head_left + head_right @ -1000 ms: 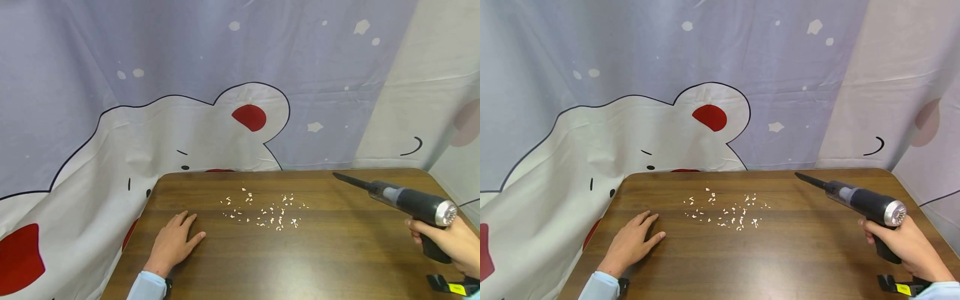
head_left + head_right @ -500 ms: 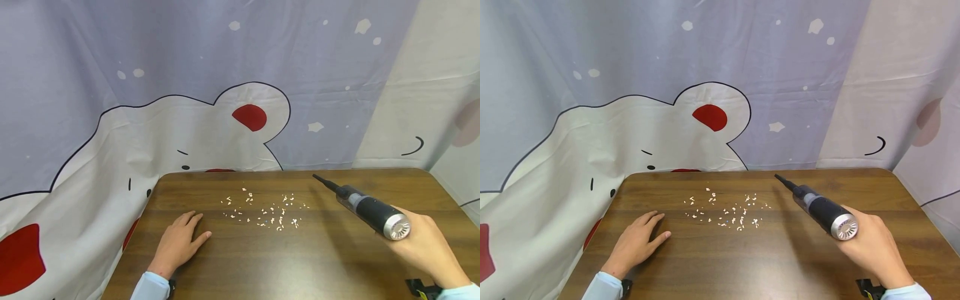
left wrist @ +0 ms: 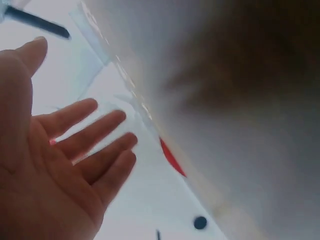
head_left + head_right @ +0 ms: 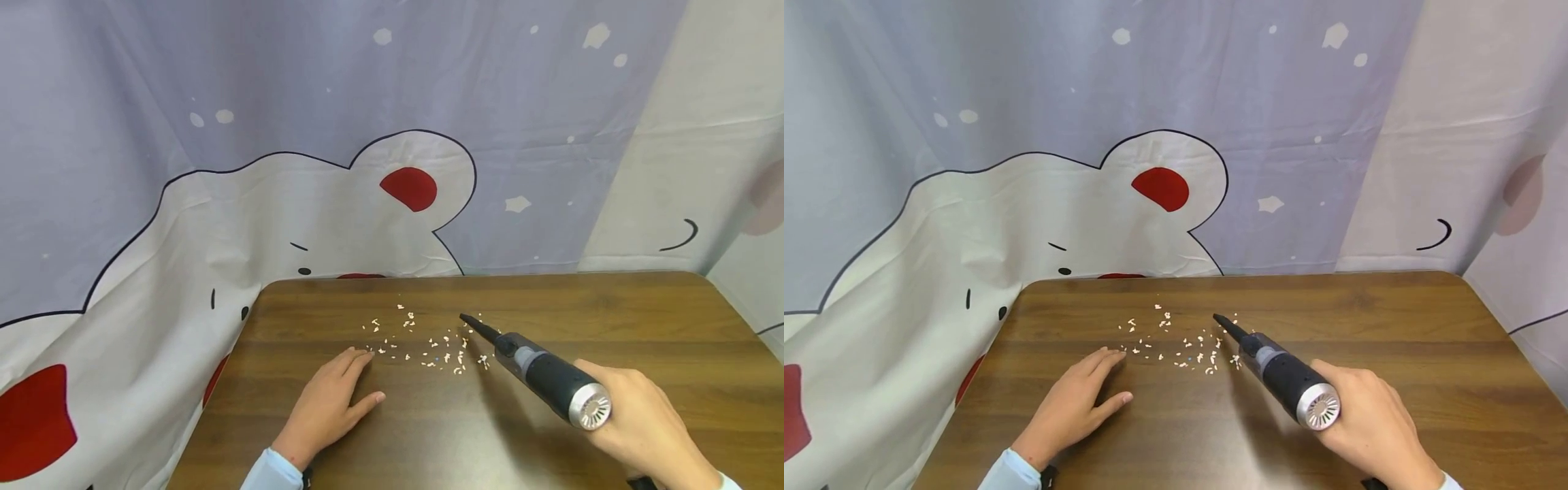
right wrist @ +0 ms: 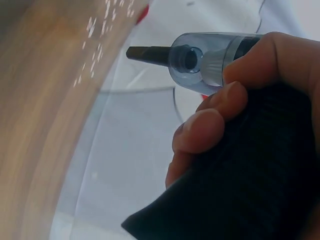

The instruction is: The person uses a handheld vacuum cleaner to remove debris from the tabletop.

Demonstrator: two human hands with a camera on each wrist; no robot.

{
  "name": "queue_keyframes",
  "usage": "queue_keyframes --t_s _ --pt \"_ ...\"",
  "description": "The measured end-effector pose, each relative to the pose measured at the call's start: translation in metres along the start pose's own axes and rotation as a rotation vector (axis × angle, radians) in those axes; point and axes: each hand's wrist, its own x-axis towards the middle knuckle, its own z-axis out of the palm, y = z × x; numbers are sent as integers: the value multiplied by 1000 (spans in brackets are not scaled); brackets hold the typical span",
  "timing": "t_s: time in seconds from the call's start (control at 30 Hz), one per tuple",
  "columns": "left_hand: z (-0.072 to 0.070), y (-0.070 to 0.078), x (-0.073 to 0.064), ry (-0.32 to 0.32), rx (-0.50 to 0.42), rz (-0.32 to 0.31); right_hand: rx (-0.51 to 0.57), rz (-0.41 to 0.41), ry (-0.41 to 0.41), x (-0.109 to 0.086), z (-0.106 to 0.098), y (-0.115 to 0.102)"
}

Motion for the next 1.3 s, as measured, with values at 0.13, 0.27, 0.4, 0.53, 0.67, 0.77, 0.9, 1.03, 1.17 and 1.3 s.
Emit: queue_keyframes --t_s 0.13,0.27,0.4,0.53,0.67,0.77,0.9,1.03,1.17,1.3 --pt "3 18 6 2 -26 105 17 -46 -9 -1 6 -15" --pt "4 38 12 23 -64 164 43 -90 -32 -3 13 -25" --pt "6 56 19 21 -80 202 64 -142 -47 -5 20 -34" --pt "9 70 24 0 -66 236 82 -160 -74 -8 24 -44" --pt "11 78 28 -4 -54 271 110 -147 -125 -11 26 -57" --pt "12 83 30 9 -85 316 125 -146 -152 -13 28 -63" --pt "13 89 33 17 -183 397 138 -177 -157 -14 32 -68" --pt "15 93 34 -19 -305 419 142 -208 -144 -16 35 -70" --pt "18 94 36 -89 -429 410 132 -225 -134 -18 37 -72" --pt "19 96 40 -100 -468 440 95 -222 -124 -20 40 -76"
